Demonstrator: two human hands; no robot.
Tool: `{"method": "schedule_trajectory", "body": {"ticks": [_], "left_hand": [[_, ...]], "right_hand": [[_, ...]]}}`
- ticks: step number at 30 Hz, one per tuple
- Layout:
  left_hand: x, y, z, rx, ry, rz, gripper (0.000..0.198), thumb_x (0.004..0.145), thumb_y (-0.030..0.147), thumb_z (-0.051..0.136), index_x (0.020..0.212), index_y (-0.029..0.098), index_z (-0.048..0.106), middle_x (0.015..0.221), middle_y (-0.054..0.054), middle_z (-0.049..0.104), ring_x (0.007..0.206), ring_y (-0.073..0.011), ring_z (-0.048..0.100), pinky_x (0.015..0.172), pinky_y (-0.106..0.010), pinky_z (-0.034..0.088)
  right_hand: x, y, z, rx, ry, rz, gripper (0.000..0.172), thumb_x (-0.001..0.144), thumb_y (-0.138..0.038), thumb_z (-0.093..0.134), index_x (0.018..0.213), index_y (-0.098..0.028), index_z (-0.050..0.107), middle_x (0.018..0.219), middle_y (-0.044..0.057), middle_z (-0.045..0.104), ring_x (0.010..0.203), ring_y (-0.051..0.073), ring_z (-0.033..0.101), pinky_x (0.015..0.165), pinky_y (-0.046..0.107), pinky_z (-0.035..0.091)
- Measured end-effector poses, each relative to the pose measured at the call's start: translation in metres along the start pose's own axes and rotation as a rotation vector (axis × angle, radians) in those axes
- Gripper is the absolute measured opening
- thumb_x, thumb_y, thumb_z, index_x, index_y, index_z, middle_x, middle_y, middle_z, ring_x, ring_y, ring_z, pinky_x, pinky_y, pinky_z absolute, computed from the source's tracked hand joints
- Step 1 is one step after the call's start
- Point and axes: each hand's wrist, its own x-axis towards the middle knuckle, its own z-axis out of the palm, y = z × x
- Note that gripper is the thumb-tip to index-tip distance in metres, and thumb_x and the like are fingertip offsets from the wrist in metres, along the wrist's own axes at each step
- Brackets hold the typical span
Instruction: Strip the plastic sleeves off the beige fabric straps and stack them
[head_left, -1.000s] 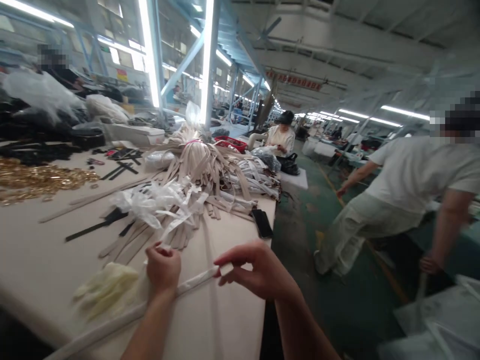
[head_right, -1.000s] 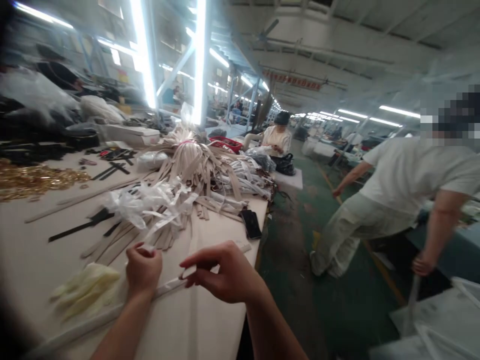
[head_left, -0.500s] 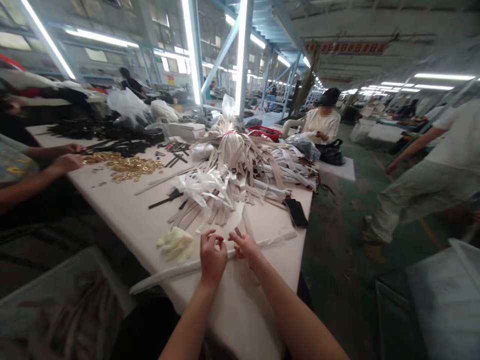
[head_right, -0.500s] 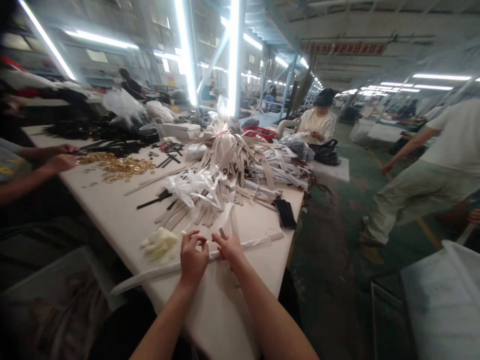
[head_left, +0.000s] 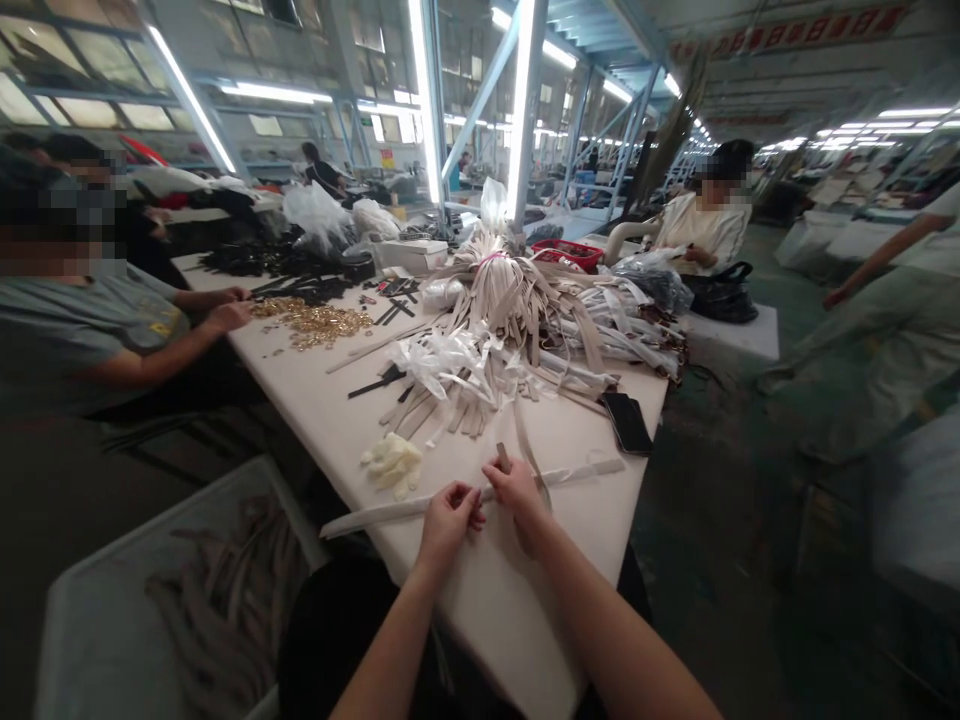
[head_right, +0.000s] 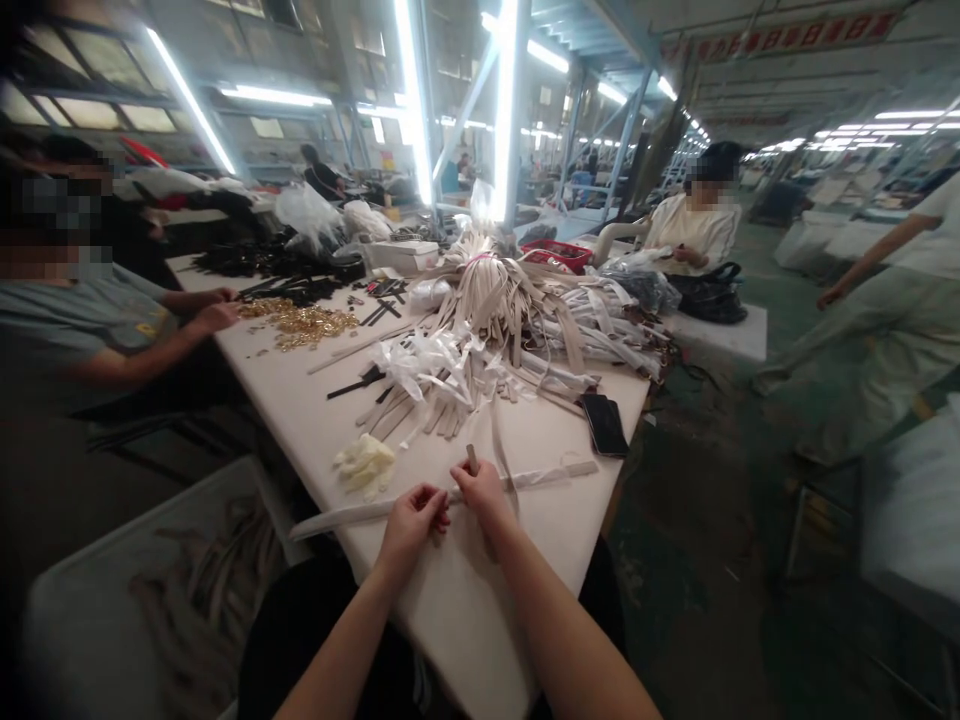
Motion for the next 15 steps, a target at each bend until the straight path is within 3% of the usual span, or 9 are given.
{"method": "schedule_trajectory", "body": {"ticks": [7,15], "left_hand": [[-0.010,0.015,0.007,0.016,0.031,-0.019,0.039,0.079,0.054,0.069,0.074,0.015,0.061,0.054,-0.003,0.063,0.042,-0.0139,0.056,0.043,-0.023,0.045],[-0.010,0.018,0.010,0.016,-0.010,-0.026,0.041,0.082,0.055,0.065,0.075,0.014,0.066,0.057,-0.004,0.065,0.047,-0.0146,0.059,0.048,-0.024,0.046]], "right_hand": [[-0.009,-0.013,-0.007,-0.050,-0.169,-0.024,0.034,0.072,-0.048,0.069,0.075,-0.015,0.065,0.048,-0.006,0.047,0.040,0.008,0.036,0.040,0.022,0.028],[-0.004,-0.019,-0.010,-0.071,-0.203,0.033,0.033,0.070,-0.046,0.071,0.062,-0.014,0.064,0.046,-0.002,0.053,0.042,0.010,0.043,0.043,0.022,0.031]]}}
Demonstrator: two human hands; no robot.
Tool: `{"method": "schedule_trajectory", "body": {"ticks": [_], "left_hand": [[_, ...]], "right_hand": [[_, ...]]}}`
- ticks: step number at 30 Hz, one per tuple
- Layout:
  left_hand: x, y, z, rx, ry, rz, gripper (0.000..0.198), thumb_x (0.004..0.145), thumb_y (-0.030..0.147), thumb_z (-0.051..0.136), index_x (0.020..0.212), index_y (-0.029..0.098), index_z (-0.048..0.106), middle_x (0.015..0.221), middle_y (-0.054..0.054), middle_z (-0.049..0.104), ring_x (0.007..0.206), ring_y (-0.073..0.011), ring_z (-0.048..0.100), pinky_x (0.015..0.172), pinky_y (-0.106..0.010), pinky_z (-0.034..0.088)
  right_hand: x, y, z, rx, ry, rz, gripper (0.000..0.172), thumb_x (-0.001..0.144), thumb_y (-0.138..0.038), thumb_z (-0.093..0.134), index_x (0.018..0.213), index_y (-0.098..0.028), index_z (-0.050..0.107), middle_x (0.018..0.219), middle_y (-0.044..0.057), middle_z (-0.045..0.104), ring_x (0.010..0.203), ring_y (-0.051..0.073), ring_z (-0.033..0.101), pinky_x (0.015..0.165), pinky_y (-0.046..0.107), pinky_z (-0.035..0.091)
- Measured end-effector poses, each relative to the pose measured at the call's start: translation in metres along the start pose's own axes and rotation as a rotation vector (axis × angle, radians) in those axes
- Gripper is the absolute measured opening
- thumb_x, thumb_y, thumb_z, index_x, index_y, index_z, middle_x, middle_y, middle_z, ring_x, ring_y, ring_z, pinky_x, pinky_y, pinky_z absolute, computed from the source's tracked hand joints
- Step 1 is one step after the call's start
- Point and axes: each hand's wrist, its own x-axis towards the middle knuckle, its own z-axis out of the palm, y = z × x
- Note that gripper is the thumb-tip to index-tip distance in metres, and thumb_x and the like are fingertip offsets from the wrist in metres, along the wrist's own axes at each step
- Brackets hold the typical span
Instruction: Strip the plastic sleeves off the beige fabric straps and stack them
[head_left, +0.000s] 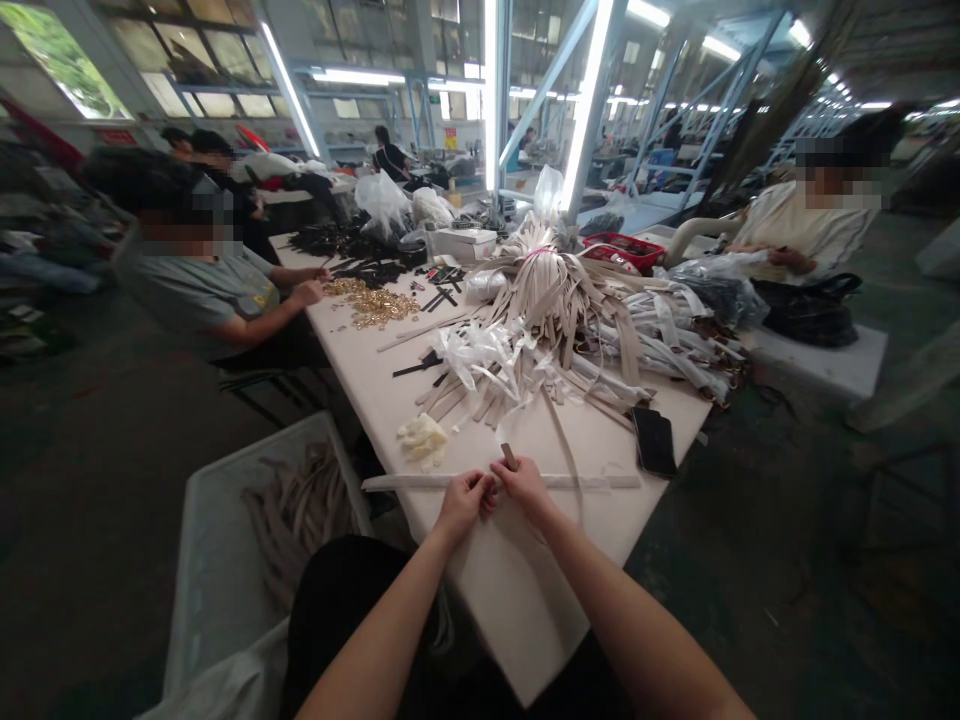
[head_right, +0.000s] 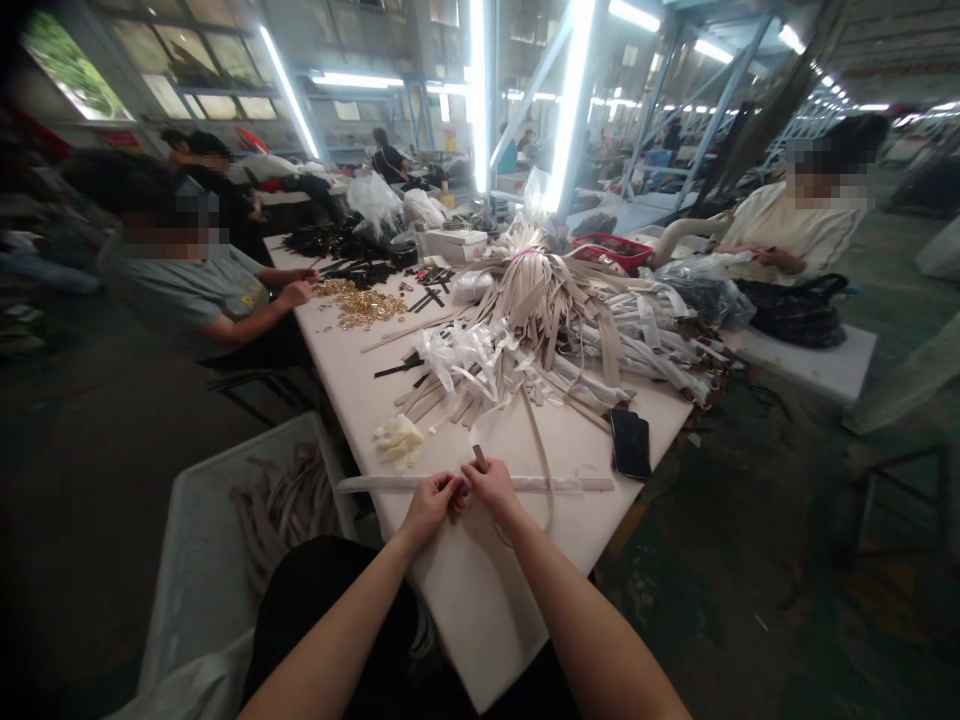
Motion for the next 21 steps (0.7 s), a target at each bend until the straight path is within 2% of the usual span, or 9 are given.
{"method": "schedule_trajectory", "body": {"ticks": [4,9,12,14,16,18,21], "left_hand": [[0.001,-0.002,-0.001,-0.004,-0.021,-0.032,0.041,0.083,0.055,0.065,0.078,0.014,0.067,0.060,-0.005,0.067,0.048,-0.0146,0.060,0.049,-0.024,0.046],[0.001,-0.005,-0.004,-0.042,-0.021,-0.089,0.039,0.075,0.053,0.074,0.075,0.014,0.067,0.061,-0.006,0.068,0.048,-0.0145,0.061,0.050,-0.025,0.049],[0.003,-0.008,-0.005,-0.147,0.025,-0.097,0.042,0.072,0.054,0.077,0.076,0.013,0.066,0.066,-0.007,0.069,0.051,-0.0159,0.063,0.053,-0.028,0.053],[0.006,-0.011,-0.006,-0.212,0.079,-0.103,0.044,0.070,0.054,0.078,0.075,0.013,0.065,0.067,-0.007,0.069,0.052,-0.0165,0.064,0.053,-0.029,0.055],[0.010,-0.014,-0.007,-0.270,0.134,-0.117,0.044,0.069,0.054,0.079,0.074,0.013,0.064,0.067,-0.007,0.069,0.053,-0.0162,0.064,0.054,-0.029,0.056],[0.015,-0.016,-0.008,-0.330,0.168,-0.138,0.043,0.070,0.052,0.079,0.074,0.012,0.065,0.069,-0.008,0.070,0.055,-0.0164,0.066,0.058,-0.030,0.057],[0.020,-0.017,-0.011,-0.418,0.162,-0.185,0.038,0.071,0.046,0.081,0.077,0.010,0.068,0.074,-0.011,0.072,0.063,-0.0178,0.069,0.065,-0.030,0.058]], "right_hand": [[0.002,0.005,-0.001,0.035,0.032,0.037,0.038,0.072,-0.052,0.069,0.068,-0.015,0.063,0.045,-0.004,0.049,0.041,0.010,0.040,0.041,0.022,0.029],[0.000,0.002,-0.001,0.095,0.034,0.062,0.044,0.073,-0.059,0.067,0.075,-0.016,0.062,0.045,-0.006,0.044,0.038,0.009,0.034,0.038,0.023,0.026],[-0.004,-0.002,-0.001,0.170,0.025,0.079,0.053,0.082,-0.067,0.050,0.082,-0.016,0.064,0.047,-0.005,0.046,0.036,0.009,0.031,0.037,0.023,0.024],[-0.008,-0.004,0.000,0.217,0.024,0.088,0.059,0.088,-0.066,0.036,0.088,-0.015,0.066,0.048,-0.004,0.047,0.035,0.009,0.028,0.037,0.024,0.023],[-0.017,-0.004,0.001,0.218,0.043,0.085,0.053,0.087,-0.060,0.039,0.085,-0.015,0.067,0.049,-0.004,0.047,0.036,0.009,0.030,0.038,0.023,0.023],[-0.031,-0.002,0.004,0.189,0.099,0.073,0.040,0.082,-0.053,0.052,0.079,-0.016,0.066,0.050,-0.003,0.049,0.040,0.009,0.036,0.040,0.023,0.024],[-0.056,0.004,0.015,0.106,0.182,0.029,0.032,0.079,-0.048,0.061,0.077,-0.016,0.063,0.056,-0.002,0.057,0.045,0.010,0.046,0.044,0.022,0.034]]}}
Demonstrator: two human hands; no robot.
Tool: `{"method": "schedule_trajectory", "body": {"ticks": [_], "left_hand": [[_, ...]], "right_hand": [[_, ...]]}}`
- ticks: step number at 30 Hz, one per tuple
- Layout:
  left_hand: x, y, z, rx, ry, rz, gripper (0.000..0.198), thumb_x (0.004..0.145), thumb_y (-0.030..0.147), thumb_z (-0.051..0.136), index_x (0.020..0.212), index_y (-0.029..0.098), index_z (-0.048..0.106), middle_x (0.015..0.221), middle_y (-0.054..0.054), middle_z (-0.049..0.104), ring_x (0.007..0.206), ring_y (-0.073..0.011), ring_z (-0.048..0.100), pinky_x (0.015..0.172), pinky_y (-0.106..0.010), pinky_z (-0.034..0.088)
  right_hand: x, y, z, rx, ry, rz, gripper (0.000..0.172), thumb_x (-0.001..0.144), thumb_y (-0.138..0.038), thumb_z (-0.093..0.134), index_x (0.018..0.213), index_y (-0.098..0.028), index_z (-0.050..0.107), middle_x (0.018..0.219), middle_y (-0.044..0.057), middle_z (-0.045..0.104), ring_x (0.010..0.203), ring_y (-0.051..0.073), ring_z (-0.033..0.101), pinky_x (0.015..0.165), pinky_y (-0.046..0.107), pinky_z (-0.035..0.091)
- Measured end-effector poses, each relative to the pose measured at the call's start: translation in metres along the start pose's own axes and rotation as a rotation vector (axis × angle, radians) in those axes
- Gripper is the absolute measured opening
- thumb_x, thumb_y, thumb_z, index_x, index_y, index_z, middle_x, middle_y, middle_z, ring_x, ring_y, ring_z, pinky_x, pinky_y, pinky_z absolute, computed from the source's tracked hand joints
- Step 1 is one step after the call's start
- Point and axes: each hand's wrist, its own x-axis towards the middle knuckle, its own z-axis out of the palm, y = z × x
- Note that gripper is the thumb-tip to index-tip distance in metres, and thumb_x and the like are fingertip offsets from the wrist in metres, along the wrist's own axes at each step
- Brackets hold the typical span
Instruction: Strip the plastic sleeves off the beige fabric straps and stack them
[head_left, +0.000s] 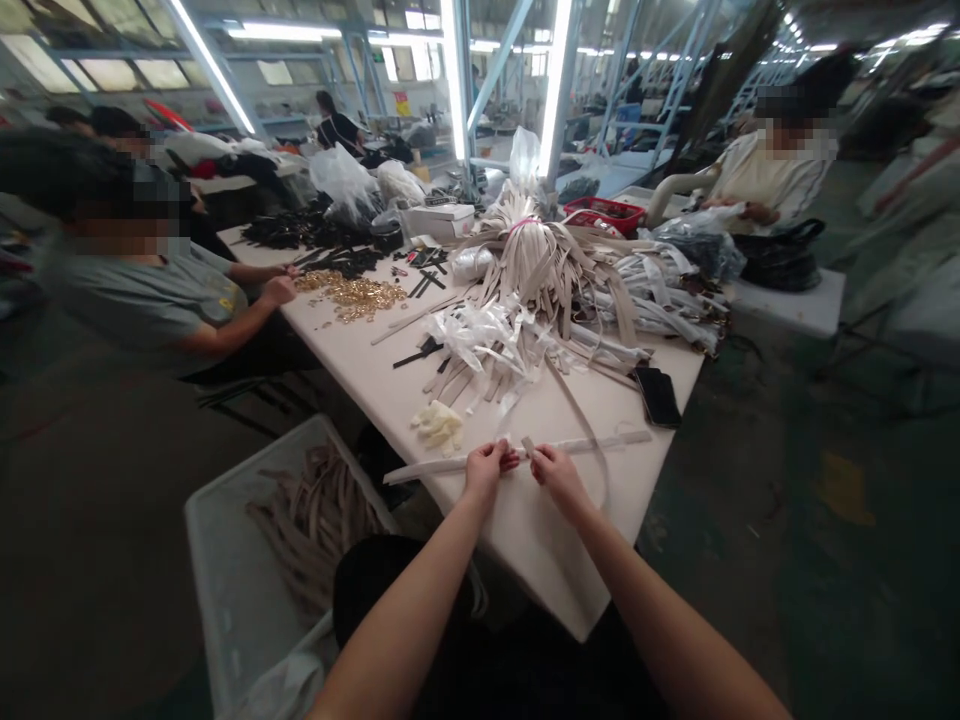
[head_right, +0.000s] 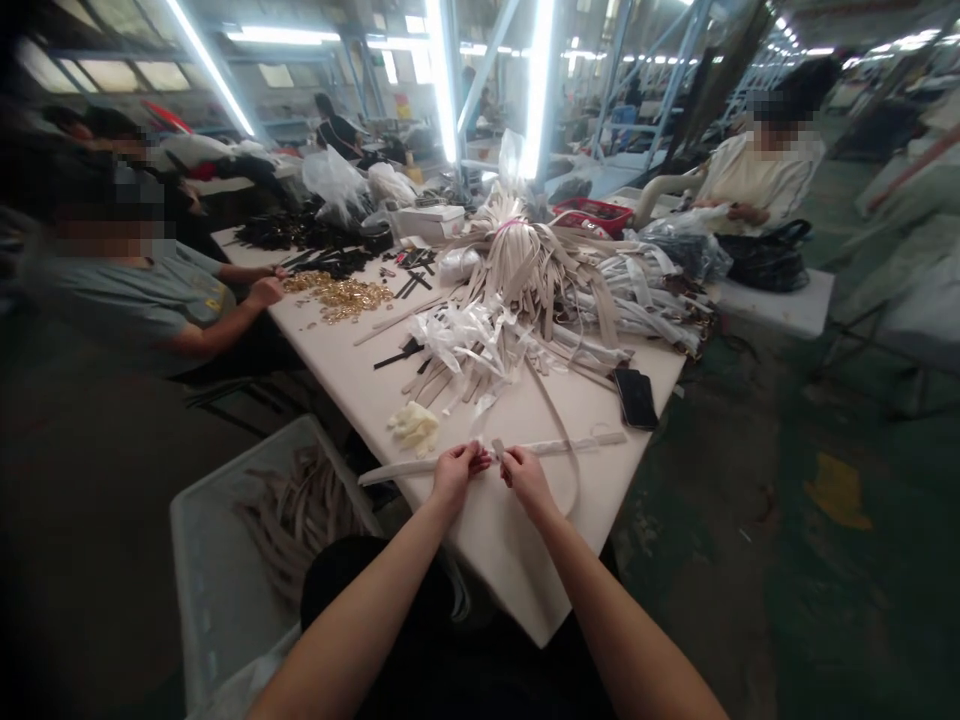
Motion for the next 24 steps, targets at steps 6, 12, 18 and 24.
{"method": "schedule_trajectory", "body": {"ticks": [6,12,18,24], "left_hand": [[0.007,0.003,-0.005,-0.080,-0.038,-0.094,0.028,0.069,0.033,0.083,0.076,0.009,0.070,0.076,-0.011,0.072,0.067,-0.0168,0.068,0.070,-0.030,0.057],[0.005,0.004,-0.002,-0.192,-0.020,-0.103,0.029,0.063,0.026,0.088,0.075,0.011,0.065,0.075,-0.009,0.071,0.068,-0.0170,0.068,0.069,-0.029,0.056],[0.008,0.006,0.015,-0.251,0.050,-0.077,0.034,0.064,0.030,0.088,0.077,0.013,0.061,0.076,-0.008,0.070,0.067,-0.0171,0.068,0.060,-0.026,0.054],[0.024,0.005,0.044,-0.211,0.088,-0.074,0.040,0.065,0.041,0.086,0.079,0.013,0.061,0.070,-0.007,0.069,0.047,-0.0134,0.059,0.038,-0.020,0.036]], "right_hand": [[-0.034,0.016,0.031,-0.159,0.221,-0.045,0.041,0.084,-0.054,0.058,0.089,-0.015,0.065,0.070,0.006,0.069,0.047,0.015,0.061,0.047,0.025,0.049],[-0.042,0.018,0.044,-0.176,0.281,-0.119,0.042,0.084,-0.056,0.059,0.090,-0.016,0.065,0.076,0.008,0.073,0.050,0.017,0.065,0.049,0.027,0.053],[-0.033,0.014,0.039,-0.097,0.196,-0.101,0.039,0.085,-0.054,0.059,0.094,-0.016,0.061,0.074,0.007,0.073,0.046,0.016,0.064,0.045,0.026,0.052],[0.002,0.005,0.028,-0.161,0.182,-0.169,0.036,0.087,-0.052,0.056,0.097,-0.017,0.060,0.076,0.007,0.073,0.057,0.018,0.068,0.050,0.026,0.054]]}}
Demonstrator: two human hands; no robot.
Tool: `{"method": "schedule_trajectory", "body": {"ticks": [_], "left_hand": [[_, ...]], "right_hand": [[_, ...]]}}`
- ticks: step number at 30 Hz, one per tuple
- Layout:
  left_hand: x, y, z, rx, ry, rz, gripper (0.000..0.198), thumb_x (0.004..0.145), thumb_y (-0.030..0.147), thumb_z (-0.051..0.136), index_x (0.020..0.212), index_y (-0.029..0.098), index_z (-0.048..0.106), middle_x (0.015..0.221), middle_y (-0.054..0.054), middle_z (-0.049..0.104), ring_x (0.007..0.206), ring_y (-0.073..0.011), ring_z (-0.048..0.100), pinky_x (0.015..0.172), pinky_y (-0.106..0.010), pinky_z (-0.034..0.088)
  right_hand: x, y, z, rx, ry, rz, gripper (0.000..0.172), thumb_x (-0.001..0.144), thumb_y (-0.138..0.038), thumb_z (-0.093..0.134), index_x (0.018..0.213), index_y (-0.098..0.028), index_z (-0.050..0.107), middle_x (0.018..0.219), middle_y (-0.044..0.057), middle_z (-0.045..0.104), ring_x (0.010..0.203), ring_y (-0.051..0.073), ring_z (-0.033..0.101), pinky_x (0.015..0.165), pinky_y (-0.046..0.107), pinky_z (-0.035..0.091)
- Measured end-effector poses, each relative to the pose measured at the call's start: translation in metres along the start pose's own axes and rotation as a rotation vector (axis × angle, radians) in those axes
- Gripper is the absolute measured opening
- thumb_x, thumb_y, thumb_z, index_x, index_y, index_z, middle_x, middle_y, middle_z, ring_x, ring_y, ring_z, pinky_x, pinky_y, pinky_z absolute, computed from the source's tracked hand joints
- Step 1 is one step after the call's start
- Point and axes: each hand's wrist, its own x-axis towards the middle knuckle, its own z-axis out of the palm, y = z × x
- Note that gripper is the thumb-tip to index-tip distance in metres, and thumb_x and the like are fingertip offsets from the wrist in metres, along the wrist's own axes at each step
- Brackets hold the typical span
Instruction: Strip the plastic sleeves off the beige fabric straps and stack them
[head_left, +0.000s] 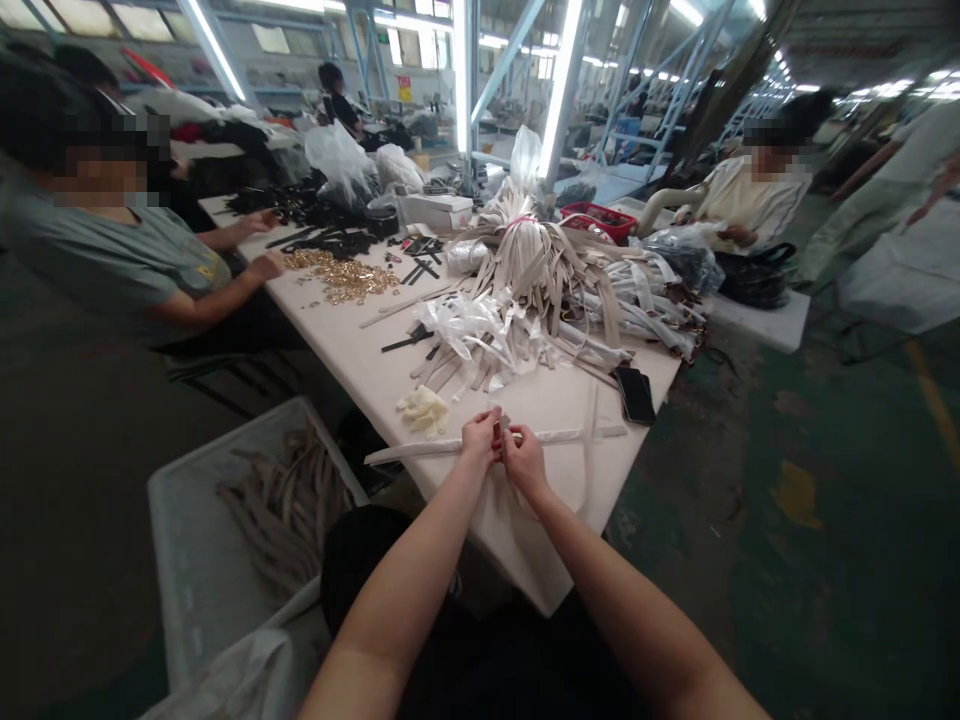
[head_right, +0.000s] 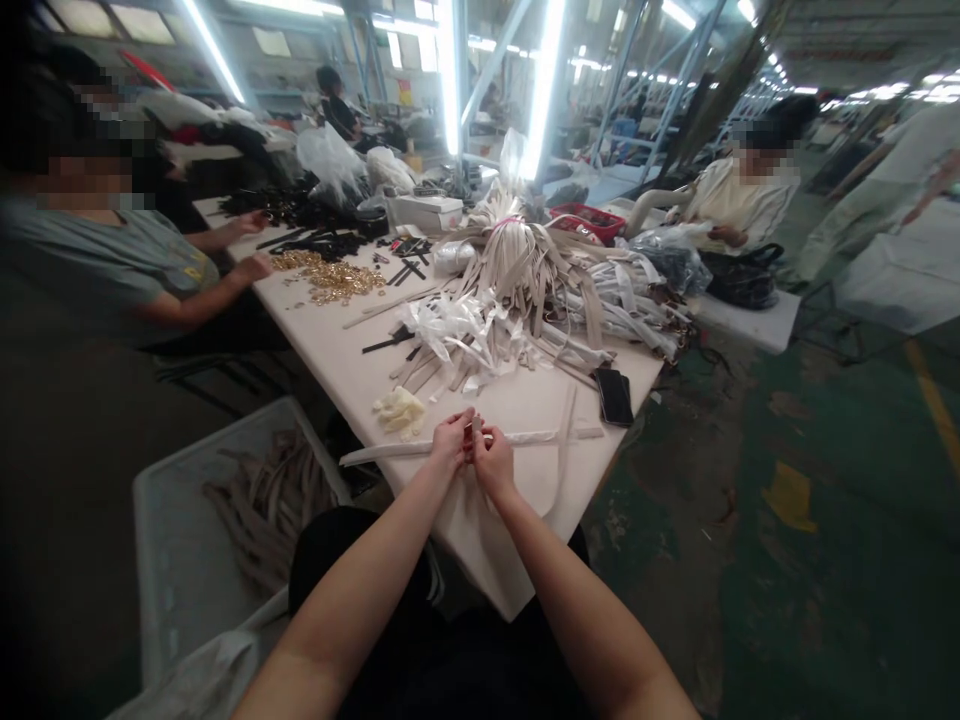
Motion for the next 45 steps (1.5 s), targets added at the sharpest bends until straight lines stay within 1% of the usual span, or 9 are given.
{"method": "schedule_trajectory", "body": {"ticks": [4,8,12,17,21,25,32,38,45], "left_hand": [[0.007,0.005,0.010,0.006,-0.014,-0.025,0.036,0.069,0.041,0.083,0.081,0.012,0.065,0.072,-0.008,0.070,0.052,-0.0136,0.062,0.040,-0.019,0.038],[0.012,0.010,0.009,0.008,-0.056,-0.062,0.029,0.075,0.036,0.078,0.083,0.010,0.068,0.077,-0.011,0.071,0.062,-0.0165,0.066,0.044,-0.020,0.044],[0.016,0.010,0.007,-0.005,-0.083,-0.091,0.025,0.078,0.032,0.076,0.083,0.009,0.068,0.077,-0.010,0.071,0.060,-0.0155,0.065,0.045,-0.022,0.046],[0.017,0.006,0.005,0.060,-0.108,-0.072,0.031,0.074,0.035,0.080,0.083,0.008,0.069,0.077,-0.011,0.071,0.060,-0.0164,0.065,0.047,-0.023,0.048],[0.019,0.004,0.002,0.048,-0.111,-0.055,0.033,0.072,0.036,0.082,0.083,0.008,0.069,0.077,-0.011,0.071,0.058,-0.0153,0.064,0.044,-0.021,0.045],[0.026,0.003,0.000,-0.079,-0.045,-0.015,0.027,0.071,0.030,0.084,0.079,0.010,0.067,0.078,-0.009,0.071,0.065,-0.0147,0.066,0.057,-0.024,0.053],[0.024,0.002,0.002,-0.026,-0.069,-0.026,0.033,0.067,0.034,0.086,0.078,0.010,0.067,0.074,-0.008,0.070,0.060,-0.0149,0.064,0.054,-0.025,0.050],[0.020,0.003,0.003,-0.021,-0.060,-0.023,0.034,0.065,0.034,0.087,0.077,0.010,0.066,0.073,-0.009,0.070,0.063,-0.0166,0.065,0.056,-0.026,0.051],[0.020,0.007,0.002,-0.020,-0.047,-0.040,0.030,0.069,0.032,0.085,0.076,0.010,0.066,0.073,-0.009,0.071,0.064,-0.0166,0.066,0.058,-0.025,0.053]], "right_hand": [[0.015,0.000,-0.003,-0.036,0.003,-0.009,0.038,0.088,-0.055,0.054,0.095,-0.018,0.061,0.075,0.006,0.073,0.057,0.018,0.067,0.051,0.025,0.051],[0.018,0.004,-0.004,-0.071,0.011,-0.021,0.040,0.090,-0.055,0.050,0.097,-0.018,0.062,0.075,0.006,0.072,0.055,0.017,0.065,0.053,0.025,0.049],[0.021,0.009,-0.004,-0.108,0.003,-0.016,0.040,0.092,-0.054,0.048,0.100,-0.017,0.062,0.077,0.006,0.072,0.057,0.017,0.064,0.057,0.026,0.048],[0.025,0.008,-0.004,-0.138,0.010,-0.046,0.036,0.092,-0.051,0.050,0.095,-0.018,0.064,0.082,0.008,0.072,0.071,0.020,0.066,0.065,0.027,0.049],[0.024,0.004,-0.005,-0.079,0.014,0.002,0.036,0.090,-0.052,0.053,0.094,-0.018,0.066,0.078,0.009,0.072,0.067,0.021,0.066,0.061,0.028,0.048],[0.019,0.001,-0.007,-0.041,-0.001,0.038,0.038,0.088,-0.054,0.055,0.094,-0.018,0.066,0.074,0.008,0.071,0.064,0.021,0.065,0.058,0.028,0.048],[0.016,0.002,-0.006,-0.080,-0.001,-0.019,0.037,0.088,-0.052,0.054,0.094,-0.017,0.065,0.076,0.006,0.072,0.064,0.019,0.065,0.061,0.027,0.048],[0.017,0.004,-0.004,-0.113,0.028,-0.049,0.035,0.091,-0.050,0.051,0.095,-0.018,0.065,0.078,0.007,0.072,0.066,0.019,0.065,0.063,0.027,0.048],[0.020,0.007,-0.003,-0.125,0.063,-0.040,0.041,0.091,-0.053,0.051,0.095,-0.016,0.066,0.072,0.007,0.072,0.058,0.018,0.065,0.058,0.026,0.048]]}}
